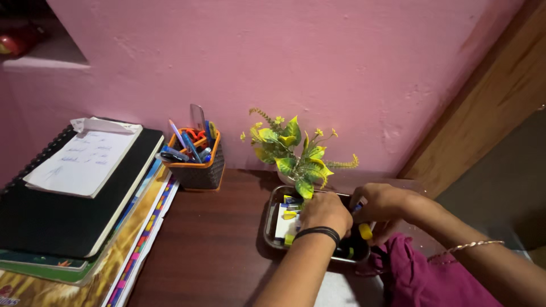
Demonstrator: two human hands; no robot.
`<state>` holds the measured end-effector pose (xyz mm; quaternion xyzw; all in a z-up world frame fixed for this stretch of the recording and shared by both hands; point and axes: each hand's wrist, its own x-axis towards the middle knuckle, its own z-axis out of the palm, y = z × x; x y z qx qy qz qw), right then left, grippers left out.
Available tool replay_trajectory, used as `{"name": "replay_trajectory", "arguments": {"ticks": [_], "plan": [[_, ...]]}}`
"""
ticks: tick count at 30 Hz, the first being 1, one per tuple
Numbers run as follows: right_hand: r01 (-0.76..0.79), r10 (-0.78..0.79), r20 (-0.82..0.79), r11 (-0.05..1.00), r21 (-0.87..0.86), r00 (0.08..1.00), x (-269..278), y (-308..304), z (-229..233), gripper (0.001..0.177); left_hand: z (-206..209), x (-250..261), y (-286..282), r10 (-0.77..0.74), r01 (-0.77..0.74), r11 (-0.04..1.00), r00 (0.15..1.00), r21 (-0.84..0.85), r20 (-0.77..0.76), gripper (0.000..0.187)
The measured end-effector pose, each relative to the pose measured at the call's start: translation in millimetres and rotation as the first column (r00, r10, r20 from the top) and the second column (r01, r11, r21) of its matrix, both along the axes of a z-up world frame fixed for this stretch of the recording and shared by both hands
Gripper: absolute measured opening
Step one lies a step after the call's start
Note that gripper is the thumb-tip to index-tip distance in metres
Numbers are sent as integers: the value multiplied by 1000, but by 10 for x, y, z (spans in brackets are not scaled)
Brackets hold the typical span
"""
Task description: The person wipes a wooden desk surface with a pink cloth, then cleans individual stationery items including pens, scissors, and highlighters before placing them into a tray. The person also wipes the tray and a small potted plant.
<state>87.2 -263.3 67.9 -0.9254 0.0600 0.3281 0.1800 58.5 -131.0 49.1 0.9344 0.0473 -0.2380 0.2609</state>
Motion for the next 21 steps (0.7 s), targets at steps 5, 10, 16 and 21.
{"name": "replay_trajectory", "arguments": {"ticks": [5, 10, 16, 21], "plan": [[-58, 63, 62, 996, -74, 996, -9, -4, -70, 57, -18, -60, -1, 29, -26, 999, 996, -35, 86, 39], [36, -35, 36, 999, -18, 999, -18, 10, -123, 46, -36, -53, 40, 77, -75, 997, 995, -29, 64, 39], [-186, 231, 337, 969, -159, 913, 89, -99, -324, 38, -20, -75, 21, 108, -72, 988, 955, -136, 277, 26], [-181, 349, 687, 935, -307, 638, 173, -213, -615, 22, -77, -29, -131, -25, 55, 997, 867, -45, 498, 17]]}}
